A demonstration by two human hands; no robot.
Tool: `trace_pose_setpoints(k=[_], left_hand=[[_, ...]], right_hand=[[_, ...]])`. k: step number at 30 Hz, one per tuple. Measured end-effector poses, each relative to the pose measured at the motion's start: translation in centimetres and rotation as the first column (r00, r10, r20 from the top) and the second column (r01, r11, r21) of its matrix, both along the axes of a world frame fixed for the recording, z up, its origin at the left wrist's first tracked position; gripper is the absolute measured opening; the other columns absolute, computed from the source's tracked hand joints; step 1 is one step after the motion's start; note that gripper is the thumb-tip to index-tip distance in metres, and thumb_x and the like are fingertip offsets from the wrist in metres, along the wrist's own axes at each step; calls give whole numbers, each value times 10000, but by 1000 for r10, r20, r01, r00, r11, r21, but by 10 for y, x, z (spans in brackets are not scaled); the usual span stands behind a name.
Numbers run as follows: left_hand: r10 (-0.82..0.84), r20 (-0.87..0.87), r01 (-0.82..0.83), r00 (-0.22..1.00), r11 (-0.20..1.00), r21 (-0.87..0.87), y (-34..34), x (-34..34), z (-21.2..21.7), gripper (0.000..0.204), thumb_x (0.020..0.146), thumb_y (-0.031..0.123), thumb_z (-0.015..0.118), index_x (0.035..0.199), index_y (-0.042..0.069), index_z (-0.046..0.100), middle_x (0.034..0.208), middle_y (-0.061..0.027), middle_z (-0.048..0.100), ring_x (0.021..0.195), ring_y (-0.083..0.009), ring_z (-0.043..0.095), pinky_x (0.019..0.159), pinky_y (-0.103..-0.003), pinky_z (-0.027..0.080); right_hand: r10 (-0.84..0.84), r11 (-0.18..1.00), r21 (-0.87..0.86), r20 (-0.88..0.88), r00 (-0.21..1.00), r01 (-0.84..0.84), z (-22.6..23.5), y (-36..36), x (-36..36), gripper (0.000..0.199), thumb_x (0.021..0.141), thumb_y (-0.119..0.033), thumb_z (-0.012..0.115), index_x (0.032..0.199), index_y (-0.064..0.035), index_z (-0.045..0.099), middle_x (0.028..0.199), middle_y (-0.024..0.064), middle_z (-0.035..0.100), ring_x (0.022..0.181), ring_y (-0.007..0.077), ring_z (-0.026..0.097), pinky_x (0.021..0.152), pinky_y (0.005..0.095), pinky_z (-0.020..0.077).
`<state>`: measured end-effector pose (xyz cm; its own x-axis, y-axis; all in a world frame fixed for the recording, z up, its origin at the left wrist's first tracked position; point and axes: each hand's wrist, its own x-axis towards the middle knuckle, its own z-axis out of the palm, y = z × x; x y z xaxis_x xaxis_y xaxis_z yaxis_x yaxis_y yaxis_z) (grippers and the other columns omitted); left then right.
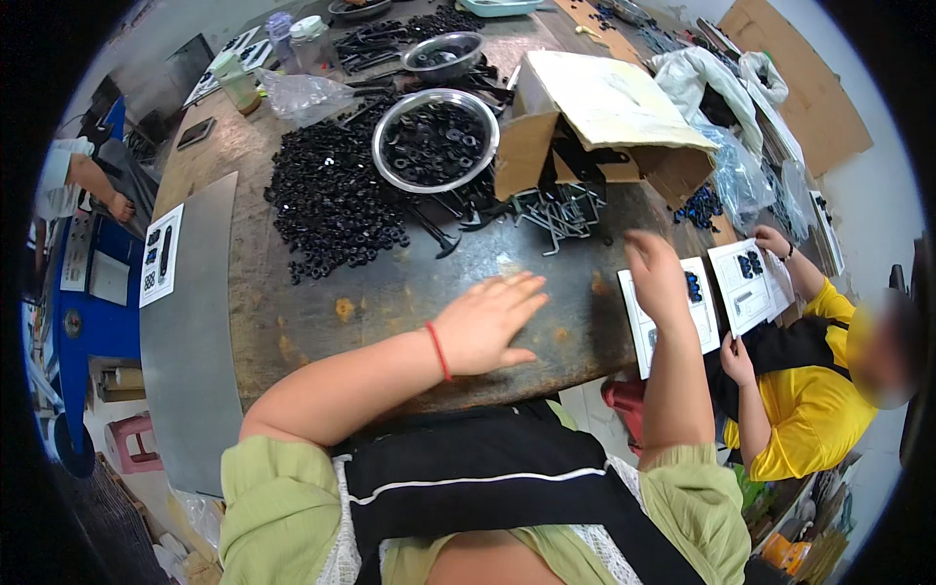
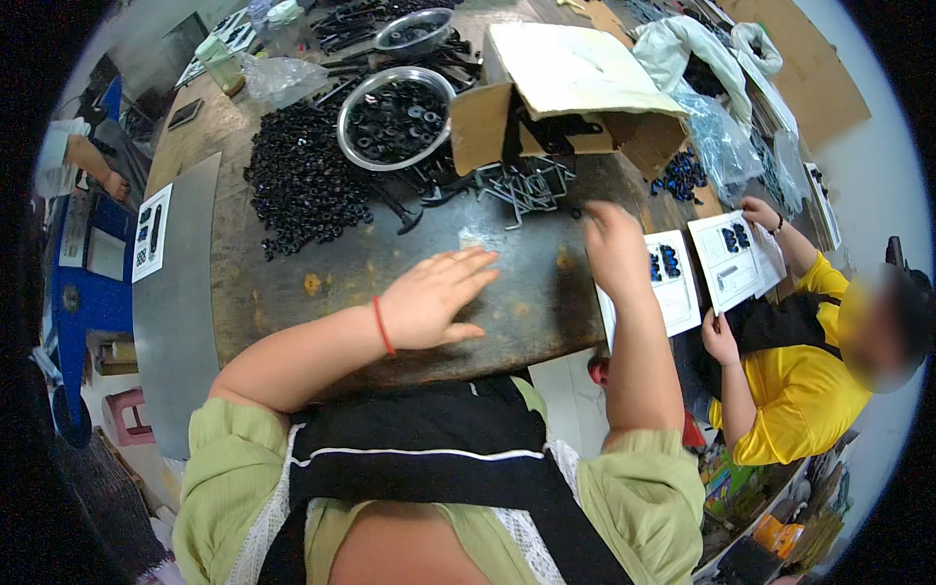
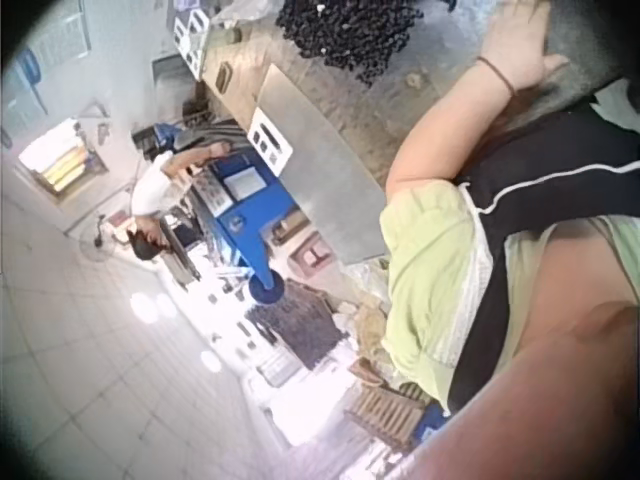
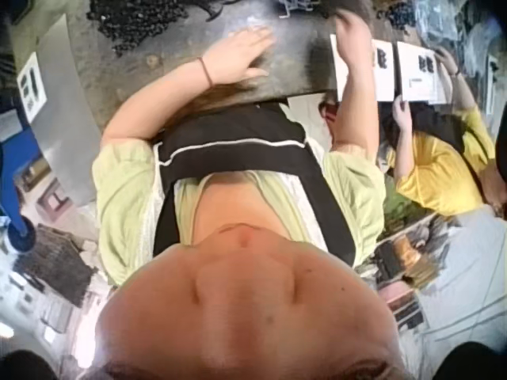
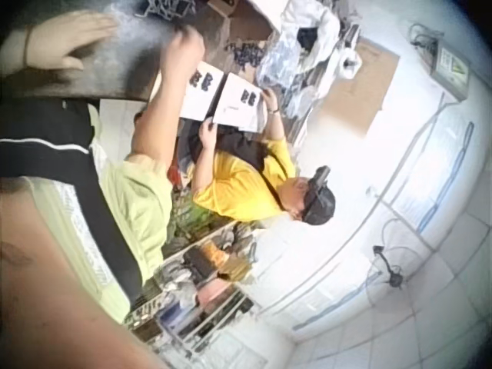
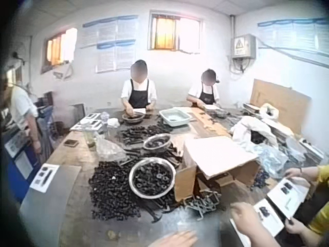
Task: The person assembles door lock hardware by placing washers, screws, and handles onto a cardboard template. They repeatedly pick up small parts from a bowl and a box, arrange them on the template, and then move the completed template aside.
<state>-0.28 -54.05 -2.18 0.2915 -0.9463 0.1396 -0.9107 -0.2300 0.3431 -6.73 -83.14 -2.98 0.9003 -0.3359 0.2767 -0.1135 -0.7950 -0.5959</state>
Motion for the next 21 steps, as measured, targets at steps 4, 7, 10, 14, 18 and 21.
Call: trace_pose_setpoints(k=[4,7,10,14,18,21], left_hand=[[115,-99,-113,989,993,18,59,21,22,665,825,345,729,1366,33,498,1470,-183,440,1367,-357,409,1113,-455,347],[251,-142,-245,958,968,53,93,22,24,618,820,283,738,1347,40,524,1460,-174,455,1358,-357,420,1101,-452,366],[427,-164,-416,889,904,96,131,16,24,584,811,240,748,1320,33,549,1446,-173,469,1346,-355,433,1093,-448,377],[553,-217,-553,805,831,65,180,18,16,546,830,265,731,1299,39,569,1414,-175,494,1272,-363,490,1066,-440,399],[600,-224,-615,768,788,1,201,20,4,518,848,296,709,1285,50,578,1399,-173,505,1245,-360,508,1053,-436,408],[623,-254,-647,740,762,-16,206,13,-4,508,853,299,705,1284,60,581,1399,-166,506,1257,-348,504,1055,-430,409]], right_hand=[[-79,975,-222,-212,974,31,2,-2,90,308,839,-171,619,1125,-80,687,1059,208,681,1000,401,633,878,473,511],[-87,936,-351,-135,987,35,-21,-31,140,349,821,-160,657,1164,-97,663,1097,205,661,1022,394,625,904,462,501],[-2,864,-485,-272,962,-135,-35,-26,178,363,902,-96,494,1227,-150,647,1329,205,562,1199,395,552,996,460,472],[64,855,-479,-285,956,-200,-43,-20,186,385,869,-70,469,1196,-118,666,1223,236,608,1074,410,608,912,489,500],[66,695,-679,-267,961,-236,-44,-27,175,385,829,-79,578,1208,-117,633,1305,139,569,1175,360,536,978,477,438],[119,674,-692,-245,962,-260,-48,-17,181,318,844,-94,584,1159,-95,628,1275,135,567,1109,359,557,928,476,475]])
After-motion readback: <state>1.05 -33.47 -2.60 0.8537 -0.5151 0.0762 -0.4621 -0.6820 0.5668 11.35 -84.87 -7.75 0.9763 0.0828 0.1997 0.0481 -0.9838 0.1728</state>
